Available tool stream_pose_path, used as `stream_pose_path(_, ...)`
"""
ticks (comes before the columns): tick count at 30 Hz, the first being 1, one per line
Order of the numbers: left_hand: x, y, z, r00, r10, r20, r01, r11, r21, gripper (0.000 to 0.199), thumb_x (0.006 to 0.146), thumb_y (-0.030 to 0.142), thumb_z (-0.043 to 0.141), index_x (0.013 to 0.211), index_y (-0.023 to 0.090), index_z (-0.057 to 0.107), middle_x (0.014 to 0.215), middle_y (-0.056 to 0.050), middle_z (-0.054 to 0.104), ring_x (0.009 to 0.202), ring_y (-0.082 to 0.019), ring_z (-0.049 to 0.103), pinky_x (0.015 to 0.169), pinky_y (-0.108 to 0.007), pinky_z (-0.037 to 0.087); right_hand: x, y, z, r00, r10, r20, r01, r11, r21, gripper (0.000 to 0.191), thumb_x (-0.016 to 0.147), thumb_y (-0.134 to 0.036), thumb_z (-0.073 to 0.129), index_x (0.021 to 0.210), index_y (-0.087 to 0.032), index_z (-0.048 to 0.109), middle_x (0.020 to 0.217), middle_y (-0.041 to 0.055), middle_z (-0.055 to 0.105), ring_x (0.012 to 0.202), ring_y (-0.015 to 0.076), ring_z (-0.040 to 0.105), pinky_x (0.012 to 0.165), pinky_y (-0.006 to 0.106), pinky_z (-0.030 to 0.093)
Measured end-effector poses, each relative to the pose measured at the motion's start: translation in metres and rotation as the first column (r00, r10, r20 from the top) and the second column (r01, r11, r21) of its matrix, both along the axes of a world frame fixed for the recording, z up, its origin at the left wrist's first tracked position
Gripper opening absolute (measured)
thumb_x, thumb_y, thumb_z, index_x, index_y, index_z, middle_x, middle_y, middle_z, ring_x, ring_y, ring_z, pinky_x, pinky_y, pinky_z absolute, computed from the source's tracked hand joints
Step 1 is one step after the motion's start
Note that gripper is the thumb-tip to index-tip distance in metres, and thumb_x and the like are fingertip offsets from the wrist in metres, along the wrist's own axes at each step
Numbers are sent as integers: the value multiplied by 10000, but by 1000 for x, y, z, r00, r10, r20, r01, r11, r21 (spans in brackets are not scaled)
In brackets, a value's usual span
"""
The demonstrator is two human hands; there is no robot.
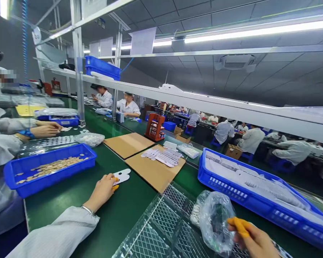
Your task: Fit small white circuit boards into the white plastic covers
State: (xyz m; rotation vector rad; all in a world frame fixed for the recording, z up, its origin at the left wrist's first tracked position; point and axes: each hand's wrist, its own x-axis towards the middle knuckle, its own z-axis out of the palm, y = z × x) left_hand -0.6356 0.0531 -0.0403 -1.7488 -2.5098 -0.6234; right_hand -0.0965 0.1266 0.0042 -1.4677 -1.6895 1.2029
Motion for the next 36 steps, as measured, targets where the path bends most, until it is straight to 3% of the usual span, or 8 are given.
stream_pose_path(6, 24, 7, 17, 996, 13, 89, -9, 999, -47, 203, 630, 35, 408, 743, 116, 555, 1011, -171, 508, 1036, -368, 421, 770, -526, 400, -53, 29, -28, 911, -82, 405, -38, 959, 281, 366, 708, -176, 360, 934, -141, 645, 816, 94, 678, 648, 207, 637, 623, 299, 470)
stream_pose_path(12, 100, 5, 74, 879, -254, 405, 242, 967, 81, 297, 629, 66, 367, 879, 159, 499, 862, -37, 575, 759, -165, 563, 672, -280, 459, -79, 43, -46, 898, -194, 395, 55, 940, 337, 156, 583, -159, 546, 681, -166, 667, 780, 134, 680, 832, 339, 627, 750, 405, 446)
stream_pose_path(15, 157, 4, 94, 714, -412, 566, 379, 907, 183, 242, 757, 193, 337, 955, 191, 476, 926, -18, 608, 804, -137, 591, 655, -238, 468, -78, 38, -45, 929, -225, 293, 119, 933, 341, 142, 589, -186, 538, 665, -174, 658, 721, 122, 683, 781, 339, 635, 741, 425, 457)
stream_pose_path(18, 215, 6, 98, 232, -360, 904, 394, 884, 251, 209, 762, 287, 425, 946, 189, 447, 935, -37, 594, 763, -143, 601, 598, -241, 458, -64, 32, -35, 961, -239, 142, 192, 940, 284, 169, 574, -222, 550, 698, -183, 657, 719, 73, 692, 763, 297, 648, 698, 382, 505)
stream_pose_path(20, 250, 9, 94, 83, -291, 953, 426, 875, 230, 156, 767, 252, 411, 912, 198, 425, 876, -15, 593, 635, -113, 587, 527, -224, 421, -50, 23, -24, 969, -246, 36, 233, 950, 206, 238, 580, -278, 562, 769, -169, 658, 767, 69, 699, 747, 278, 656, 626, 359, 538)
stream_pose_path(26, 323, 1, 60, -82, -191, 978, 497, 842, 207, 189, 825, 264, 307, 981, 181, 375, 830, -34, 579, 564, -96, 565, 521, -242, 425, -27, -40, 6, 936, -263, -232, 285, 956, 65, 357, 629, -361, 648, 906, -137, 631, 865, 93, 696, 823, 258, 647, 754, 353, 535)
stream_pose_path(31, 346, -15, 18, -186, -128, 974, 600, 771, 215, 229, 795, 252, 394, 1010, 171, 389, 880, -42, 565, 558, -83, 551, 527, -247, 436, -28, -82, -14, 910, -299, -289, 335, 939, 82, 413, 651, -375, 680, 991, -148, 628, 829, 69, 635, 789, 231, 618, 736, 336, 540)
stream_pose_path(36, 347, -18, -4, -246, -168, 955, 629, 721, 289, 253, 775, 233, 448, 1020, 182, 411, 901, -22, 555, 559, -53, 515, 528, -214, 408, -43, -95, -42, 971, -210, -112, 237, 897, 373, 279, 719, -315, 573, 964, -224, 668, 797, 40, 563, 618, 165, 589, 550, 255, 524)
